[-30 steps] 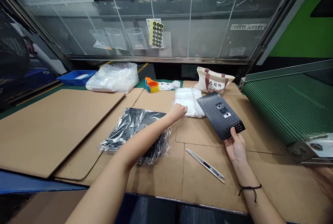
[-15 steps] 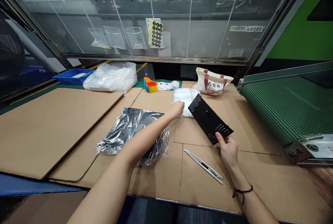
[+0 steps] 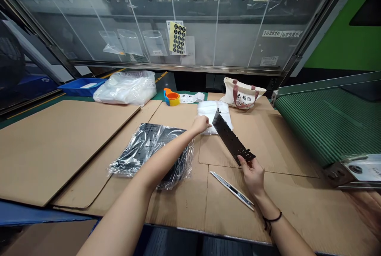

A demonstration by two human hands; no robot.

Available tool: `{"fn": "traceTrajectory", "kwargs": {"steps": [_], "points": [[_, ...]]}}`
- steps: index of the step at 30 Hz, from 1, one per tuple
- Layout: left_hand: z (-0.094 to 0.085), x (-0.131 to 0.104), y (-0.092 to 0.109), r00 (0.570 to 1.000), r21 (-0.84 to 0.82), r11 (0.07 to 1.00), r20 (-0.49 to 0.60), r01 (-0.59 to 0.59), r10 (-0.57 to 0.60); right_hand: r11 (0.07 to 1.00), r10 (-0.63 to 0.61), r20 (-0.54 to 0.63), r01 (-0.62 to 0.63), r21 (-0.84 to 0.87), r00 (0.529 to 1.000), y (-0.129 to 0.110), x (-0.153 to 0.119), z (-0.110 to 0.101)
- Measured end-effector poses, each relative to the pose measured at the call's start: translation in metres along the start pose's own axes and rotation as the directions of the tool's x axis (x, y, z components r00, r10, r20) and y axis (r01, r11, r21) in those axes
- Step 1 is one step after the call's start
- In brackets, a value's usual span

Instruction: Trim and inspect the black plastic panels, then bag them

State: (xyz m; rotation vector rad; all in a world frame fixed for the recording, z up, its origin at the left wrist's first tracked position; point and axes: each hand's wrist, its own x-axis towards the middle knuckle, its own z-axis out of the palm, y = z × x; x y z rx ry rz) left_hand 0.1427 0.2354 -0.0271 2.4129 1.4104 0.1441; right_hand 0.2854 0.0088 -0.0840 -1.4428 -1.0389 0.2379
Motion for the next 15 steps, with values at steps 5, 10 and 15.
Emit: {"fn": "traceTrajectory", "kwargs": {"steps": [5,10,15], "points": [[-0.0007,0.0007,0.0013,0.999,-0.058,0.998,0.034,-0.016,0.018,0.997,-0.052,0.024,0.053,-0.047,0.998,0.0011,-0.0001,0.0009],[-0.0044,0.0018,0.0016,0.999,-0.071,0.997,0.047,0.008,-0.005,0.992,-0.077,0.082,0.084,-0.091,0.994,0.0041,-0.0006,0.0015],[-0.0087,0.0010,-0.0002,0.999,-0.059,0.998,0.024,0.033,-0.031,0.988,-0.081,0.095,0.093,-0.125,0.992,0.0055,-0.0010,0.0007]]}}
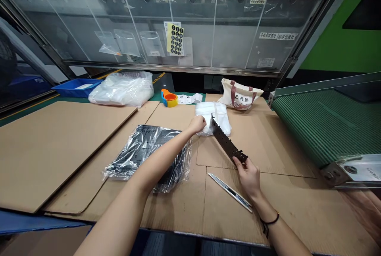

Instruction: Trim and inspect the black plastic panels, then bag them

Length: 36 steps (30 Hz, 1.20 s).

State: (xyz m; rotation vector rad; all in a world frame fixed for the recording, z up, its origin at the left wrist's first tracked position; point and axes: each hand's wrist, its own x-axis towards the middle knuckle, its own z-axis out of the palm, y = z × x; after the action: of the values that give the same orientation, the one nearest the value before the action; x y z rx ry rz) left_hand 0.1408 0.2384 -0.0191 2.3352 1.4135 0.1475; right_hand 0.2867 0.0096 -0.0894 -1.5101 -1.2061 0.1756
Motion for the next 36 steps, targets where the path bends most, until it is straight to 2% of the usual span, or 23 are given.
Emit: {"fn": "traceTrajectory", "kwargs": {"steps": [13,17,21,25,29,32,36], "points": [[-0.005,0.003,0.001,0.999,0.034,0.999,0.040,0.007,-0.008,1.000,-0.014,-0.044,0.014,-0.014,0.999,-0.005,0.001,0.002],[-0.002,0.002,0.000,0.997,0.025,1.000,0.079,-0.018,0.016,0.999,-0.039,-0.083,0.040,0.009,0.996,-0.006,0.001,0.003],[0.002,0.004,-0.001,0.996,-0.024,1.000,0.087,-0.002,0.004,0.998,-0.059,-0.055,0.060,0.021,0.997,-0.007,0.000,0.006],[0.005,0.007,-0.005,0.999,-0.137,0.990,0.043,0.038,-0.032,0.999,-0.044,-0.004,0.044,0.011,0.999,-0.006,0.000,0.007],[0.002,0.009,-0.008,0.989,-0.320,0.943,-0.079,0.091,-0.122,1.000,-0.004,0.007,0.004,-0.007,1.000,-0.006,0.000,0.005],[-0.002,0.013,-0.007,0.958,-0.506,0.857,-0.185,0.099,-0.220,1.000,0.029,0.008,-0.029,-0.008,1.000,-0.006,0.001,0.005],[-0.003,0.018,-0.001,0.937,-0.711,0.702,-0.212,0.046,-0.277,0.997,0.080,-0.005,-0.080,0.008,0.997,-0.007,0.003,0.004]]}}
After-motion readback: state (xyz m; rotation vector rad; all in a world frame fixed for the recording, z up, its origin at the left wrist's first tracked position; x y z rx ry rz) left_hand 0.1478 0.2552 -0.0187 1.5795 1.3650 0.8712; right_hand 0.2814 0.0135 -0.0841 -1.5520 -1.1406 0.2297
